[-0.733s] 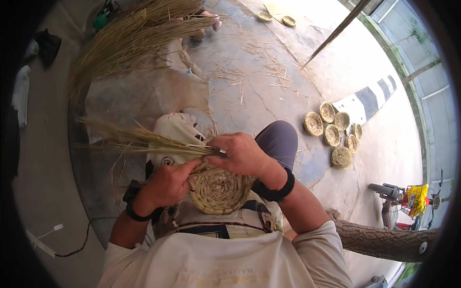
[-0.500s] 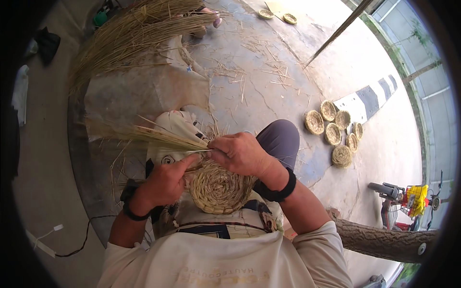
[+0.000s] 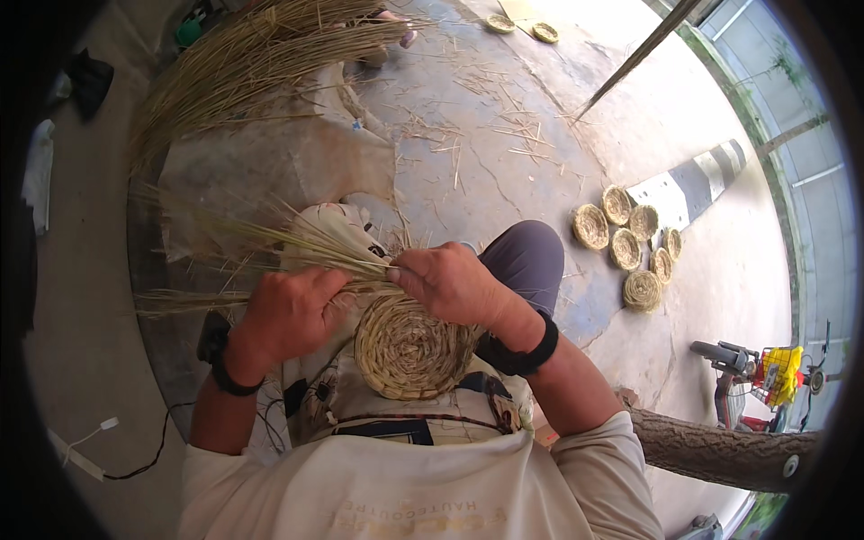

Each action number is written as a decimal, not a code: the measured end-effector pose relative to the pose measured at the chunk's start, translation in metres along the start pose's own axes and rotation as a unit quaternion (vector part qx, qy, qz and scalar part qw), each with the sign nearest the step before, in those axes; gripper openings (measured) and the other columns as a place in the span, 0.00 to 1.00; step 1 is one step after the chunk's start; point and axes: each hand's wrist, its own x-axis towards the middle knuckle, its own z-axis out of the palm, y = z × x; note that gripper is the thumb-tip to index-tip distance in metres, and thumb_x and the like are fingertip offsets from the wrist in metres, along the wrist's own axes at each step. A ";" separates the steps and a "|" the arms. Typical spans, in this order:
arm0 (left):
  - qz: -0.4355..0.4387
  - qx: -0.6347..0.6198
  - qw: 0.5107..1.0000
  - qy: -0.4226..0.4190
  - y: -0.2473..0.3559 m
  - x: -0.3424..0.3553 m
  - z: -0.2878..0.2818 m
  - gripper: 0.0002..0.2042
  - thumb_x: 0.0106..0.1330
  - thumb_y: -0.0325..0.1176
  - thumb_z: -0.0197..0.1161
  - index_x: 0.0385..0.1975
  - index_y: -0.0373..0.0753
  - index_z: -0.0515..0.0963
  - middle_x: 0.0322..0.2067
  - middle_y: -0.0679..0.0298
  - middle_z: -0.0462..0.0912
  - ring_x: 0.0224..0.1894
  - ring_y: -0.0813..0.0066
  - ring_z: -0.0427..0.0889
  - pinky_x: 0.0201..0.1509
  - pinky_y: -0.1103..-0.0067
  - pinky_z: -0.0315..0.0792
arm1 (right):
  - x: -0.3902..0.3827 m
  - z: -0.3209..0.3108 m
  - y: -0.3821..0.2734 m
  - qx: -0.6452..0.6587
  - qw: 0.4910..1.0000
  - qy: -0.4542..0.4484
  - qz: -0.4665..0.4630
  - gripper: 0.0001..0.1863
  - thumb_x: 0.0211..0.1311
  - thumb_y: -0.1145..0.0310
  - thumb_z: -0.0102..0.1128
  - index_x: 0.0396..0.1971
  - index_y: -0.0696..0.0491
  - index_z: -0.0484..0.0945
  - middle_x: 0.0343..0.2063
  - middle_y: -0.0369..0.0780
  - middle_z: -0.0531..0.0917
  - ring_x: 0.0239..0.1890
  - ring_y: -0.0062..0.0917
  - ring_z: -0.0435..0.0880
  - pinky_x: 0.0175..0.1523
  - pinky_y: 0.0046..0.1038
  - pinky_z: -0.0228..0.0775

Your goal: The recorder is weaving a circular mat out of straw using a needle and thread to bind the coils together.

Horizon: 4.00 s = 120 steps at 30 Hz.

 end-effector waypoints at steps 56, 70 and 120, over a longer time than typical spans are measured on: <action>-0.458 0.118 0.858 0.202 -0.111 -0.174 -0.024 0.16 0.77 0.31 0.59 0.60 0.31 0.79 0.49 0.45 0.87 0.50 0.39 0.84 0.57 0.58 0.78 | -0.009 -0.002 -0.020 0.085 0.994 0.012 0.073 0.08 0.65 0.65 0.71 0.34 0.54 0.84 0.23 0.48 0.84 0.28 0.47 0.87 0.35 0.42 0.79; 0.114 -0.017 0.993 -0.004 0.019 0.016 0.008 0.30 0.61 0.39 0.75 0.63 0.35 0.77 0.52 0.50 0.85 0.57 0.51 0.84 0.61 0.60 0.77 | -0.012 -0.003 -0.027 0.117 0.993 0.012 0.028 0.06 0.61 0.68 0.74 0.32 0.54 0.86 0.21 0.47 0.82 0.23 0.42 0.83 0.31 0.36 0.75; -0.033 -0.255 0.964 -0.063 0.034 0.015 0.020 0.14 0.70 0.34 0.64 0.48 0.30 0.81 0.37 0.39 0.86 0.40 0.38 0.86 0.41 0.58 0.80 | -0.048 0.031 -0.049 0.348 0.887 -0.231 -0.199 0.15 0.78 0.72 0.58 0.57 0.63 0.80 0.60 0.52 0.82 0.66 0.48 0.78 0.68 0.44 0.73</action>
